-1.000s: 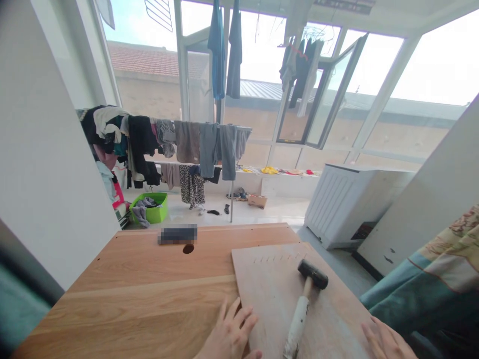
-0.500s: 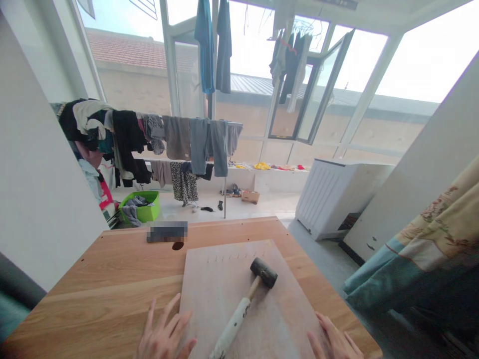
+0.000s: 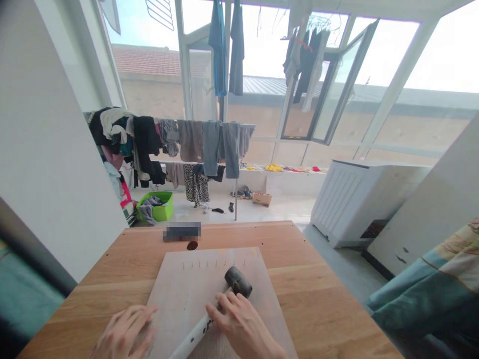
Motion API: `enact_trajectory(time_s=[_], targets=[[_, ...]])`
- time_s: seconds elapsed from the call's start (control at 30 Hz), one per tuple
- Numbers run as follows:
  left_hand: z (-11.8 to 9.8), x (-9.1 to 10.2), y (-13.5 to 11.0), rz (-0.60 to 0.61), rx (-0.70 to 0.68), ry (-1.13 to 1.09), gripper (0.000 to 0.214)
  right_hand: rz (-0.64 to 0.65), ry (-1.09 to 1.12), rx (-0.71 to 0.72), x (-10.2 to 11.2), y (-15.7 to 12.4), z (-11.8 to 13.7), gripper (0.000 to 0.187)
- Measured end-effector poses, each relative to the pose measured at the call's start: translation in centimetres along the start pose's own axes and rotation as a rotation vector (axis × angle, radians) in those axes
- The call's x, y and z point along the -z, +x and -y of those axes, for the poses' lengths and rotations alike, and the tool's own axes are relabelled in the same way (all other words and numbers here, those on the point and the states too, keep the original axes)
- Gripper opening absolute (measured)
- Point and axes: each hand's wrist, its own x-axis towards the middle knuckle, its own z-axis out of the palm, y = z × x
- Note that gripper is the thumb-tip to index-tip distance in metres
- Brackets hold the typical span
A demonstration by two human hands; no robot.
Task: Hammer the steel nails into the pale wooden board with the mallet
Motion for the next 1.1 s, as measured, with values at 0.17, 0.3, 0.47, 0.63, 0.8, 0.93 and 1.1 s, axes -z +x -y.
enact_trajectory(time_s=[0.17,0.3,0.47,0.63,0.8,0.93,1.1], targets=[[-0.5,-1.3,5.7,0.111,0.291,-0.315,0.032,0.016,0.102,-0.039,0.2,-1.1,-2.0,0.036],[0.8,-3.5,10.0,0.157,0.307,-0.504,0.04,0.036,0.26,-0.153,2.1,-3.3,-3.8,0.048],[1.5,-5.4,12.5,0.273,0.34,-0.691,0.042,0.038,0.406,-0.4,3.6,-0.4,-7.2,0.047],[0.8,-5.8,13.0,0.248,0.422,-0.771,0.049,0.157,0.345,-0.546,0.8,4.8,-11.9,0.02],[0.2,-6.2,13.2,0.299,0.271,-0.722,0.034,0.36,0.315,-0.58,-1.3,6.6,-13.1,0.029],[0.6,-6.9,13.1,0.297,0.238,-0.651,0.033,0.39,0.295,-0.563,-1.0,6.7,-12.6,0.029],[0.6,-7.9,13.0,0.295,0.233,-0.624,0.028,0.431,0.295,-0.516,-1.9,7.6,-11.1,0.029]])
